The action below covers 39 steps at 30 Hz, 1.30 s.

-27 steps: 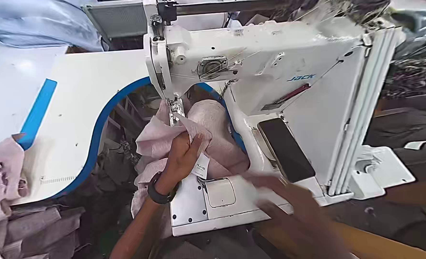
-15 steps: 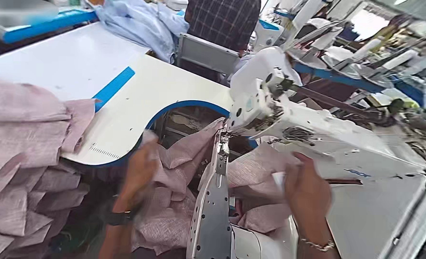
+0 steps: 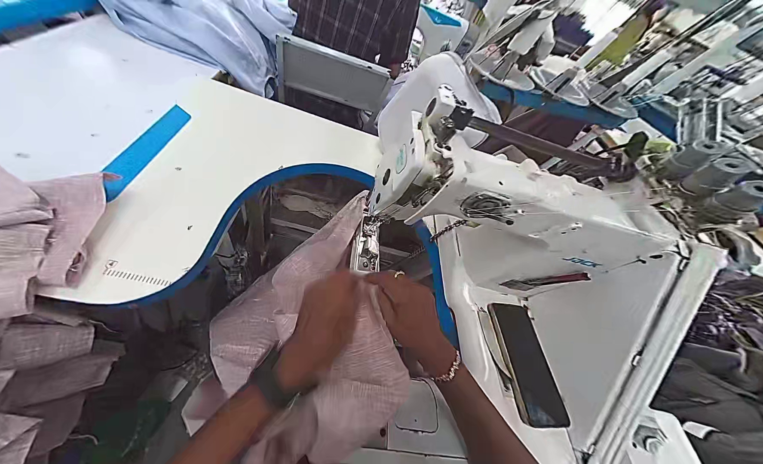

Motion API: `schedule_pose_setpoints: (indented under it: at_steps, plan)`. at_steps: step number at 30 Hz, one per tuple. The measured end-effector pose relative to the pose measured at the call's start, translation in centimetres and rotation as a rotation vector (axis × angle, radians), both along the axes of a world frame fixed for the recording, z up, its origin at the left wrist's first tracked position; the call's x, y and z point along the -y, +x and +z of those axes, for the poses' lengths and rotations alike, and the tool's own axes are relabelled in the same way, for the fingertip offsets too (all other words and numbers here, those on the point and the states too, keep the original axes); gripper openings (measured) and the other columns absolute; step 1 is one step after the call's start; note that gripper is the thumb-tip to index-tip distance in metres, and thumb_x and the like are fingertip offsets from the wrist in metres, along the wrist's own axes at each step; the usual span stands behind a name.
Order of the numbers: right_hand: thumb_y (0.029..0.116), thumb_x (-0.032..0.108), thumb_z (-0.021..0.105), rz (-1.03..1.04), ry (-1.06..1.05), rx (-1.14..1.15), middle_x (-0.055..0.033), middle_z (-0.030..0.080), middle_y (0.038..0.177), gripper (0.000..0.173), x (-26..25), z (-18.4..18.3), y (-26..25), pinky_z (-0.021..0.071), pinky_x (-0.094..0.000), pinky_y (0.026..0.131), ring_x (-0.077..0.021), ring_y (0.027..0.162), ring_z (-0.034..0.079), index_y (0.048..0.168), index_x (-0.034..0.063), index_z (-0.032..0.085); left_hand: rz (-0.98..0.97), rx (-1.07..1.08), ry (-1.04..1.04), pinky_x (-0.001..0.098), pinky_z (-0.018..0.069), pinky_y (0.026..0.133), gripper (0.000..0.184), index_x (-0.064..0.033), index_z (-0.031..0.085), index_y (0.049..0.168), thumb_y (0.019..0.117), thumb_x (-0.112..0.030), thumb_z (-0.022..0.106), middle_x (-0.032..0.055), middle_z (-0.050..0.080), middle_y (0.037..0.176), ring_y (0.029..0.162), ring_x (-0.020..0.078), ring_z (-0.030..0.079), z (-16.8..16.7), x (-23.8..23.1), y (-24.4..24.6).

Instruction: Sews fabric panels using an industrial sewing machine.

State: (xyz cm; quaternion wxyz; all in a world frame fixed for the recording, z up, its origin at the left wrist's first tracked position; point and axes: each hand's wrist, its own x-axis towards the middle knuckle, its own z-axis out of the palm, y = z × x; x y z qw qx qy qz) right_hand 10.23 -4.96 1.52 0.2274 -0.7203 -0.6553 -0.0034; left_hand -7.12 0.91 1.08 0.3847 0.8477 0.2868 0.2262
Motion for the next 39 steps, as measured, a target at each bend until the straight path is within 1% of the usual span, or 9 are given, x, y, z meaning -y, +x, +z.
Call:
schedule_pose_setpoints:
  at_steps: [2,7,12,16,20,24,30,36,39]
  plan:
    - [0.0946,0.027,0.070,-0.140,-0.319,-0.146,-0.0210,0.073,0.098,0.052,1.1,3.3,2.4,0.0540,-0.0607,0.078,-0.0404,0.088,0.070,0.139,0.0027,0.060,0.223,-0.032,-0.021,0.0547,0.0546,0.086,0.031,0.0105,0.058,0.122,0.1033,-0.013,0.050,0.0252,0.068,0.104,0.097,0.0400,0.069,-2.3,-2.2,4.1]
    - [0.1023,0.015,0.056,-0.497,-0.093,-0.099,-0.0259,0.073,0.096,0.027,2.7,3.5,8.6,0.0483,-0.0636,0.085,-0.0438,0.096,0.069,0.100,-0.0046,0.074,0.195,-0.242,-0.076,0.0594,0.0536,0.082,0.057,-0.0051,0.036,0.158,0.1090,-0.034,0.041,0.0234,0.073,0.100,0.090,0.0436,0.071,-2.4,-2.7,5.7]
    - [0.0922,0.009,0.061,-0.107,0.247,-0.114,-0.0156,0.076,0.087,0.020,-0.2,0.2,1.8,0.0588,-0.0431,0.072,-0.0281,0.080,0.074,0.095,0.0010,0.080,0.141,-0.075,0.087,0.0583,0.0542,0.085,0.056,0.0047,0.051,0.143,0.1022,-0.033,0.060,0.0276,0.066,0.125,0.098,0.0437,0.071,-3.1,-4.8,5.6]
    - [0.0932,0.020,0.069,-0.145,-0.235,-0.440,-0.0093,0.073,0.090,0.025,0.0,0.6,3.6,0.0524,-0.0416,0.078,-0.0188,0.082,0.067,0.110,0.0036,0.076,0.083,-0.033,0.244,0.0561,0.0547,0.091,0.043,-0.0034,0.066,0.133,0.1055,-0.033,0.051,0.0302,0.050,0.148,0.116,0.0477,0.063,-4.4,-4.2,4.0]
    - [0.0992,0.012,0.062,-0.368,-0.244,-0.377,-0.0240,0.072,0.102,0.022,0.5,1.3,8.5,0.0504,-0.0541,0.093,-0.0344,0.101,0.068,0.104,-0.0067,0.074,0.066,-0.046,0.241,0.0572,0.0450,0.108,0.040,-0.0006,0.062,0.137,0.1060,-0.020,0.045,0.0230,0.052,0.151,0.137,0.0441,0.052,-4.2,-2.6,4.3]
    - [0.1010,0.012,0.057,-0.433,0.088,-0.094,-0.0226,0.075,0.096,0.025,-0.1,3.5,6.5,0.0526,-0.0603,0.083,-0.0389,0.093,0.072,0.106,-0.0019,0.077,0.021,-0.055,0.241,0.0567,0.0430,0.110,0.040,0.0049,0.057,0.138,0.1050,-0.014,0.044,0.0219,0.055,0.147,0.136,0.0398,0.055,-4.3,-3.7,4.9]
    - [0.0953,0.008,0.059,-0.022,0.204,-0.511,-0.0064,0.078,0.097,0.020,-0.4,-1.5,1.3,0.0569,-0.0225,0.084,-0.0064,0.092,0.072,0.098,0.0024,0.078,0.111,0.039,0.447,0.0525,0.0552,0.094,0.028,0.0067,0.068,0.119,0.0998,-0.004,0.051,0.0252,0.065,0.133,0.120,0.0423,0.065,-4.7,-3.3,5.3]
    - [0.0916,0.014,0.072,-0.065,-0.297,-0.666,-0.0070,0.074,0.091,0.013,0.5,1.6,3.5,0.0532,-0.0375,0.081,-0.0127,0.085,0.068,0.096,0.0022,0.077,0.099,0.034,0.361,0.0526,0.0536,0.097,0.028,0.0048,0.068,0.122,0.1016,-0.003,0.050,0.0230,0.062,0.138,0.125,0.0420,0.062,-4.8,-3.4,5.2]
    - [0.0918,0.010,0.067,0.147,-0.315,-0.773,0.0053,0.068,0.082,0.008,3.2,4.3,5.7,0.0522,-0.0186,0.075,0.0026,0.078,0.062,0.089,0.0047,0.072,0.073,0.020,0.328,0.0527,0.0511,0.102,0.030,0.0035,0.066,0.124,0.1041,-0.008,0.047,0.0220,0.061,0.140,0.129,0.0403,0.060,-4.6,-3.5,4.9]
